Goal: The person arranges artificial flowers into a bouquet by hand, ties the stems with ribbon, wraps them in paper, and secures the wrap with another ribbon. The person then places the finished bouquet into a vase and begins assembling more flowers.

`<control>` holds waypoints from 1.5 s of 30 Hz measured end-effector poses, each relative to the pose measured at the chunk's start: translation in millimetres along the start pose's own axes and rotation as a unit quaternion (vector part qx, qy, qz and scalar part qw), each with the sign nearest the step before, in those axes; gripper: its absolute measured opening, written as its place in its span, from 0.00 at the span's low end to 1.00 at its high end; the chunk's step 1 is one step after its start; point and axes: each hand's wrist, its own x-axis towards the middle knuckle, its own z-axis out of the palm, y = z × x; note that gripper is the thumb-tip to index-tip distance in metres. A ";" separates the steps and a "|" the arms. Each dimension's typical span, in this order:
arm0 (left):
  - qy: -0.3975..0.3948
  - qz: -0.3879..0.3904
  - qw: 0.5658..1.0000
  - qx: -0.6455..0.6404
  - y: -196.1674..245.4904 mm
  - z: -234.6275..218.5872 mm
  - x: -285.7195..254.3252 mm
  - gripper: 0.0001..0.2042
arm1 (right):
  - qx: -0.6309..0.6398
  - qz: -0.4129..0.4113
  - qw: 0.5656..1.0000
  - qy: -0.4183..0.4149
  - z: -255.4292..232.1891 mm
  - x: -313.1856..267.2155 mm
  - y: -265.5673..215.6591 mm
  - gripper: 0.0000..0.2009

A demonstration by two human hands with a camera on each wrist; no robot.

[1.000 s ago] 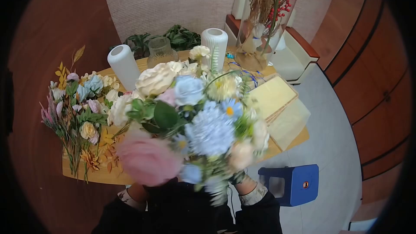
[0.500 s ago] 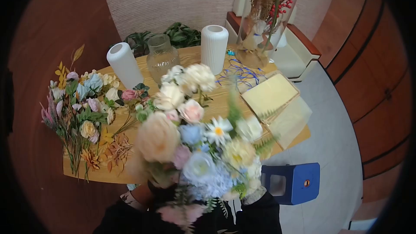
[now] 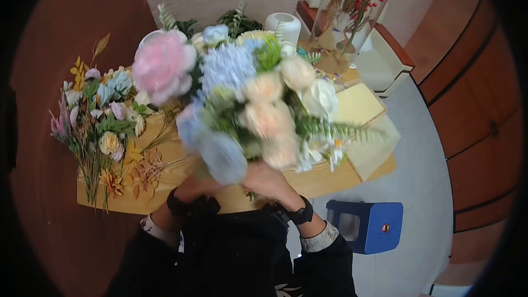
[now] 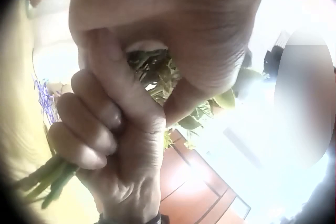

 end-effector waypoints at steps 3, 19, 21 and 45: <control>0.248 -0.064 0.923 -0.289 60.7 -83.1 7.5 0.18 | -0.017 -0.007 1.000 -0.012 7.6 13.9 -12.8 0.19; 0.149 0.016 0.532 -0.834 32.3 -114.3 13.1 0.12 | 0.563 -0.148 0.798 -0.158 12.8 -10.4 1.4 0.20; 0.228 -0.142 0.475 -0.838 46.1 -114.8 12.5 0.10 | 0.581 -0.112 0.791 -0.154 14.3 -9.6 2.5 0.20; 0.163 0.065 0.730 -0.661 18.2 -55.1 -8.9 0.09 | 0.672 0.057 0.737 0.043 53.6 -71.8 29.2 0.15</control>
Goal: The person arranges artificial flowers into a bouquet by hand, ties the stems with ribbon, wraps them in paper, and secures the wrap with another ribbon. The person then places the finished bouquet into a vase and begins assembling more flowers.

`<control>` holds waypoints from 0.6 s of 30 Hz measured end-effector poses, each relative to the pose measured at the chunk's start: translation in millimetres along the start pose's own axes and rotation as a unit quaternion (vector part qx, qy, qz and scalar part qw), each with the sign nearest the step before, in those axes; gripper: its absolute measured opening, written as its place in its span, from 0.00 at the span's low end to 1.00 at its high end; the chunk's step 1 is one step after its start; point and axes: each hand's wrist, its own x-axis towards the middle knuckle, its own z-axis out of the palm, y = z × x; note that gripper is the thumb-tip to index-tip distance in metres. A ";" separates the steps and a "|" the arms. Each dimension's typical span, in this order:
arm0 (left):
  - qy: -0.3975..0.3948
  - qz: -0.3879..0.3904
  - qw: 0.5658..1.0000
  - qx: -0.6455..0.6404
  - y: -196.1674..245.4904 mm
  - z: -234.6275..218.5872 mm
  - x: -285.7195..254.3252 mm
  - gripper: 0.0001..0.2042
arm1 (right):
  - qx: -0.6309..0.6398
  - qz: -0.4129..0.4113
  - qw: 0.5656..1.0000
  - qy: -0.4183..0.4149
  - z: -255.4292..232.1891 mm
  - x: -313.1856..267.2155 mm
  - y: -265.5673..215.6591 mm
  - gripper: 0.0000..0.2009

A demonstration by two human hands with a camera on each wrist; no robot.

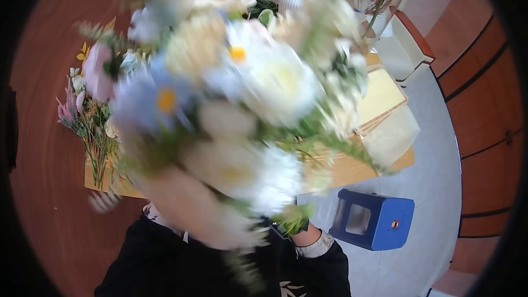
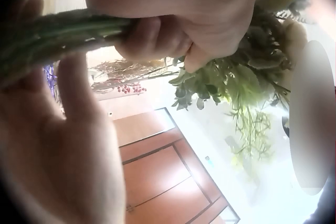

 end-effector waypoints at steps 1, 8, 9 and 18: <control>-0.005 -0.005 1.000 0.028 3.2 -10.0 16.2 0.10 | -0.040 -0.016 0.999 -0.014 -11.0 -4.4 3.8 0.15; -0.051 -0.018 0.971 0.233 -10.3 11.5 -21.6 0.14 | -0.327 -0.155 0.926 -0.110 -49.0 35.0 38.3 0.16; -0.054 -0.021 0.964 0.260 -11.4 11.3 -21.7 0.15 | -0.366 -0.170 0.907 -0.123 -51.6 45.7 36.0 0.16; -0.049 -0.091 0.897 0.430 -19.9 -3.8 -23.3 0.20 | -0.333 0.167 0.911 -0.180 35.4 54.3 -54.0 0.13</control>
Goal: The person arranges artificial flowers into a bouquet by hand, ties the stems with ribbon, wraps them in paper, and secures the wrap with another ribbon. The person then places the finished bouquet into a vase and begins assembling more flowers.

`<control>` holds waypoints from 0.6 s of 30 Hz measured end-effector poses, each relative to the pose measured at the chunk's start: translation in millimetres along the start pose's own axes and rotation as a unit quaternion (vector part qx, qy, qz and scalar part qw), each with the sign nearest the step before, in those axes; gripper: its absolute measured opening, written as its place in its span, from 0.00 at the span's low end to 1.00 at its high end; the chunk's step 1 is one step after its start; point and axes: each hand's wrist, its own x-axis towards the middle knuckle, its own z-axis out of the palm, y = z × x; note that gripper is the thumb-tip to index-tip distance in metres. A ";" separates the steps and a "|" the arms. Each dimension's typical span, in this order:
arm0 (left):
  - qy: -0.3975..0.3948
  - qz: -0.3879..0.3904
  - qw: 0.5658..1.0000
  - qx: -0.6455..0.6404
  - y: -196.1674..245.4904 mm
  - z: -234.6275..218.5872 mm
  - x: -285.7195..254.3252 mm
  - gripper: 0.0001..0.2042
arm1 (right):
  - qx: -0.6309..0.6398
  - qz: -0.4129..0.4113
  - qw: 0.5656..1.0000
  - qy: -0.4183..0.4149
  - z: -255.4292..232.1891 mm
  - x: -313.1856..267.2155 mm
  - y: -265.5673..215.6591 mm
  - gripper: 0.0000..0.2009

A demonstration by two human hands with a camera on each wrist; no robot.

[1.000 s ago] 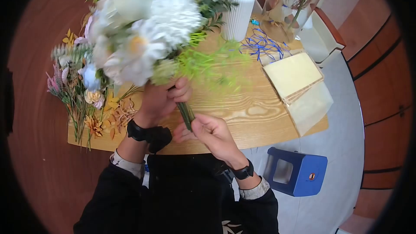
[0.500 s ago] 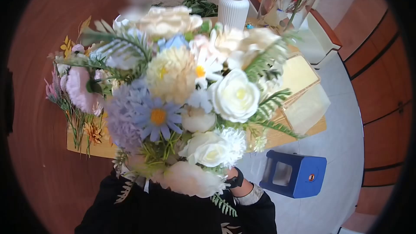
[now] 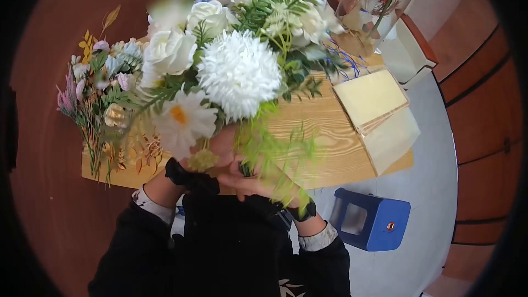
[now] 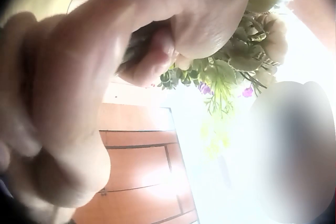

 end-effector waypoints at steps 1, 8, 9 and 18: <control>0.053 0.002 0.982 -0.181 3.0 -1.8 -9.6 0.22 | -0.008 0.023 0.999 -0.031 -0.4 -1.3 -4.6 0.09; 0.031 -0.096 0.730 -0.676 -12.3 5.0 -62.8 0.25 | -0.041 -0.064 0.997 0.022 12.2 4.1 5.2 0.15; 0.029 -0.090 0.732 -0.674 -21.4 -5.9 -50.0 0.25 | -0.040 -0.063 0.997 0.030 15.4 5.8 10.7 0.14; 0.001 -0.046 0.761 -0.647 -8.8 10.8 -50.5 0.21 | -0.025 -0.078 0.991 0.103 23.3 18.9 38.9 0.14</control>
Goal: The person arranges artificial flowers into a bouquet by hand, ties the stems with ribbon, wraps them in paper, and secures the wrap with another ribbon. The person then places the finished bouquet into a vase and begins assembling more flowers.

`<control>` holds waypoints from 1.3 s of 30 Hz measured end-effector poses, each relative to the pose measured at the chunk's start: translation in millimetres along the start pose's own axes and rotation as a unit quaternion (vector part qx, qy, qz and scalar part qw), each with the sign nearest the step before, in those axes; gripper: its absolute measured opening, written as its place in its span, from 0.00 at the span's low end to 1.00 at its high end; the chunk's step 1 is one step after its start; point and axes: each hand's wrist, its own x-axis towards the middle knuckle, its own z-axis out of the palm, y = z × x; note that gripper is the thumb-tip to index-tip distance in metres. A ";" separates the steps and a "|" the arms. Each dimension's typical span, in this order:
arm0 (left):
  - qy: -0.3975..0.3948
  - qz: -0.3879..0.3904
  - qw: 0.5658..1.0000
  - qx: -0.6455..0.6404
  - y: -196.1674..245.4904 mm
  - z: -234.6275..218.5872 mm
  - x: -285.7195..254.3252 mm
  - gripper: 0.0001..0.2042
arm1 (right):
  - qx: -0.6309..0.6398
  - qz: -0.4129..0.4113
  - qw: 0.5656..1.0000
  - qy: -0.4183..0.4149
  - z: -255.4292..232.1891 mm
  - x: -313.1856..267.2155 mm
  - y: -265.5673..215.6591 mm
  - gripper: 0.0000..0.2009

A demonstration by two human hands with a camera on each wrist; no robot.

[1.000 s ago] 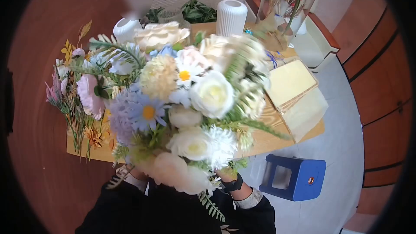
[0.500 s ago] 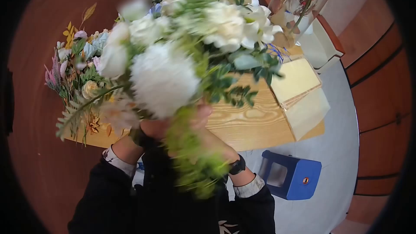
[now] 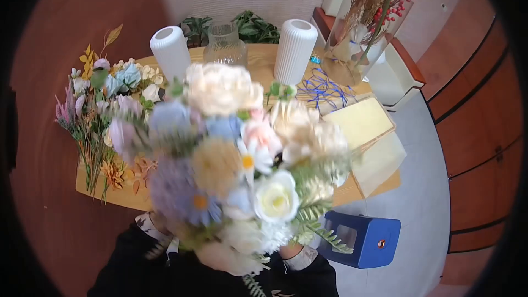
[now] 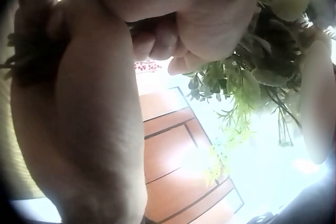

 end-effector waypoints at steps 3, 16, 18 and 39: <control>-0.013 0.005 1.000 0.018 -14.0 13.8 17.3 0.20 | 0.008 -0.008 1.000 0.022 3.1 5.2 9.3 0.14; 0.021 0.052 0.997 0.046 16.3 30.9 68.9 0.16 | 0.067 0.030 0.996 0.041 53.6 7.2 62.8 0.13; 0.080 0.120 0.988 0.058 5.9 31.7 42.0 0.15 | 0.059 0.042 0.997 -0.037 73.8 16.3 69.7 0.13; -0.114 0.089 0.987 0.066 7.4 22.5 57.6 0.12 | 0.095 0.045 0.960 0.258 19.3 15.4 95.4 0.12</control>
